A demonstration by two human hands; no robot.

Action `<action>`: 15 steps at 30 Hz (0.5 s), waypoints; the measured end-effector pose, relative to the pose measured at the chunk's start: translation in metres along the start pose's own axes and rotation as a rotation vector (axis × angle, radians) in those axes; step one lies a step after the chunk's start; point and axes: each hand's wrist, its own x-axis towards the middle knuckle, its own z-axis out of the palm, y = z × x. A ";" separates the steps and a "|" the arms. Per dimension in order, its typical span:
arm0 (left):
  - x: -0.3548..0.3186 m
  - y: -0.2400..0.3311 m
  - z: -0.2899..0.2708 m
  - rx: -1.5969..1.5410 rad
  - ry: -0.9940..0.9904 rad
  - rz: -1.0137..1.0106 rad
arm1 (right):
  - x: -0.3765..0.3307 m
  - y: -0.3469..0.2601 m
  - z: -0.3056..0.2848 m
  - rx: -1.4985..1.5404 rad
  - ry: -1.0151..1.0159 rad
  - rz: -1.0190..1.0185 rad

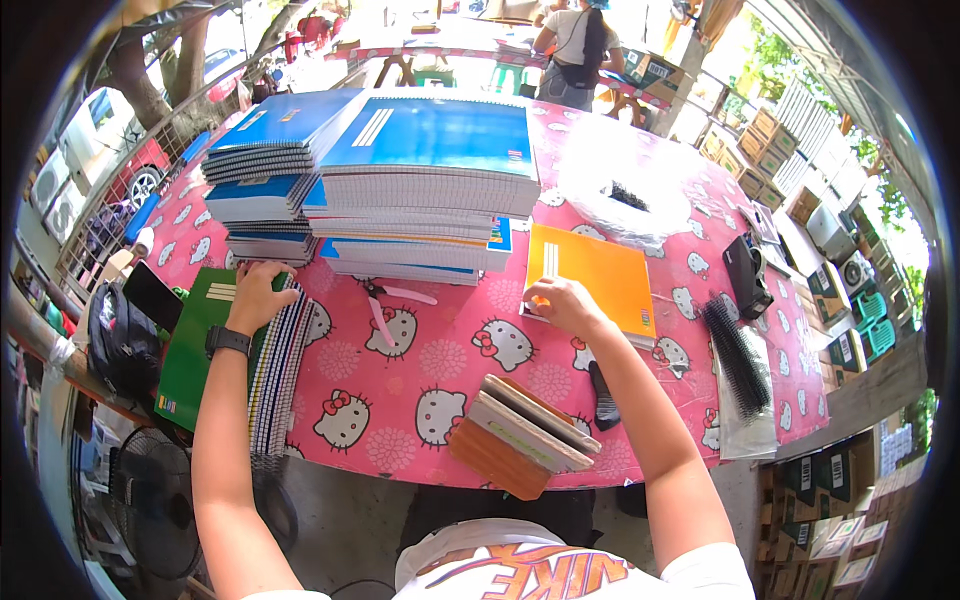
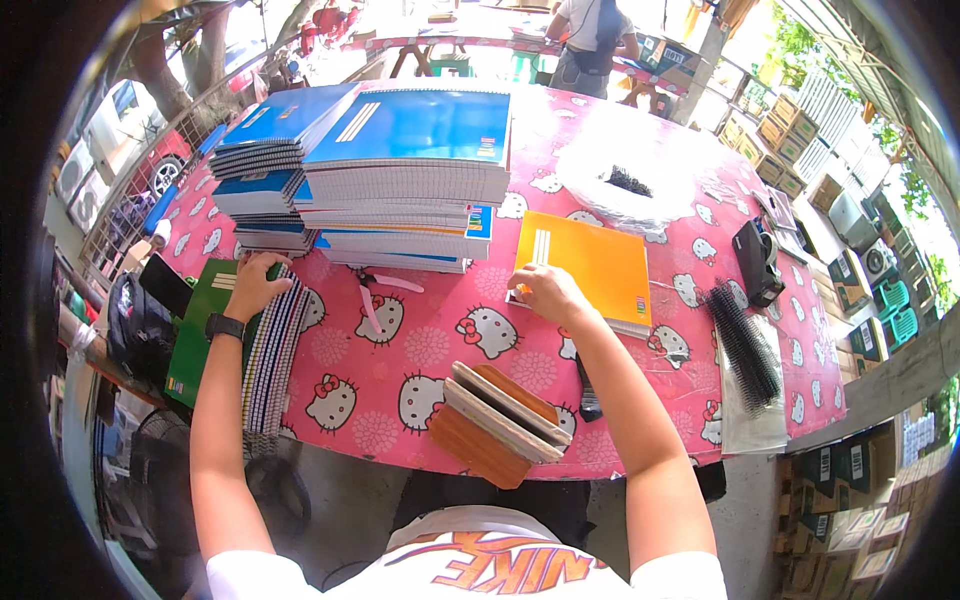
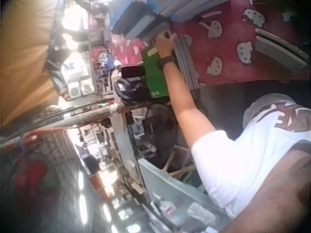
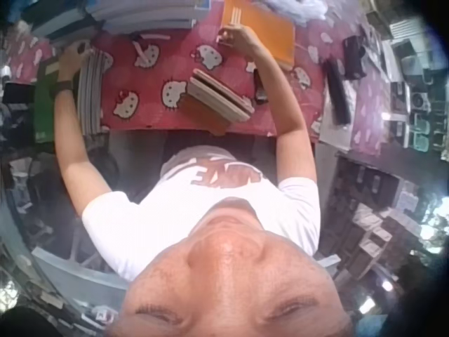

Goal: The person sorts various colorful notebooks by placing them one by one into an organized stack, while also applying small black plastic spiral binders to some of the books.

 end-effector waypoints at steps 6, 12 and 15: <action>-0.001 0.004 -0.001 -0.022 0.018 0.017 | -0.006 0.005 0.014 0.055 0.315 0.183; 0.000 0.026 -0.013 0.032 0.274 0.239 | -0.054 0.037 -0.101 0.649 1.114 0.390; -0.008 0.074 -0.029 0.143 0.587 0.440 | -0.079 -0.021 -0.161 0.865 1.302 -0.021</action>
